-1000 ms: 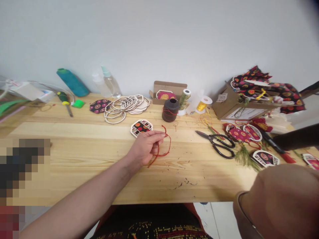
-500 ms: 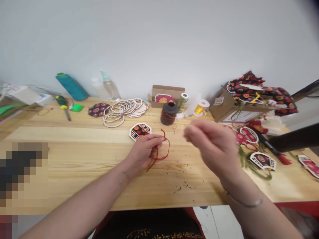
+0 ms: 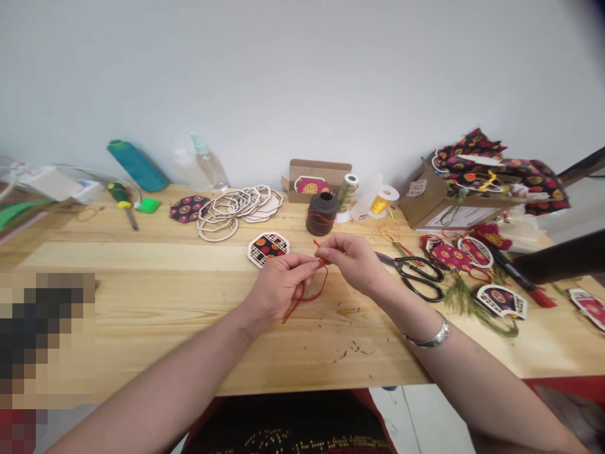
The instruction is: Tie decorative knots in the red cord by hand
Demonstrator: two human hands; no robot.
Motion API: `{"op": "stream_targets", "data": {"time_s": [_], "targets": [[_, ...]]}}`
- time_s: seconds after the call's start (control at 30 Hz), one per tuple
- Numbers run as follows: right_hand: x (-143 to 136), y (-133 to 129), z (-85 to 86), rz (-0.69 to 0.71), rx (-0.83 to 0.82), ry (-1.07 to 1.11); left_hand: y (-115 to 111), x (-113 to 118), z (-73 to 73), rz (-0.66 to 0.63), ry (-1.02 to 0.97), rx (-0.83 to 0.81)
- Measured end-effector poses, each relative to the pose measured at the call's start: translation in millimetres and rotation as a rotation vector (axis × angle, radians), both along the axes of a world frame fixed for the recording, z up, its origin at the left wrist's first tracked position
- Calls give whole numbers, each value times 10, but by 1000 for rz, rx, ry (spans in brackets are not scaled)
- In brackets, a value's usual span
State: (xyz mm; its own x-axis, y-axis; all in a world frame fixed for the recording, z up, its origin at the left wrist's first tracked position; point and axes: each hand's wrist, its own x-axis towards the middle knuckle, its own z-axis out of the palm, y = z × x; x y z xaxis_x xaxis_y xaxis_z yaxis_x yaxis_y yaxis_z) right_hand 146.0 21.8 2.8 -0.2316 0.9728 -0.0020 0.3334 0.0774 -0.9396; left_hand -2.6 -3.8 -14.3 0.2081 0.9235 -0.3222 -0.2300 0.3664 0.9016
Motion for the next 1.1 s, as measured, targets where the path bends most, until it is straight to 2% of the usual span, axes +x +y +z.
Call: {"op": "stream_targets", "data": {"time_s": [0.1,0.23,0.43,0.53,0.77,1.1], "targets": [[-15,9,-54,40,-92,129,-7,6,5,11,30,47],[-44,-36,-113,42,-257,362,-12,15,5,44,37,25],[23,-71,-151,105,-404,452,3,7,-8,65,33,3],[30,-66,-166,86,-396,451,8,3,-11,69,31,-8],[-12,-68,-186,-74,-285,447,-4,15,-8,60,74,16],[-15,-77,-177,-40,-174,284,5,24,0,20,49,14]]}}
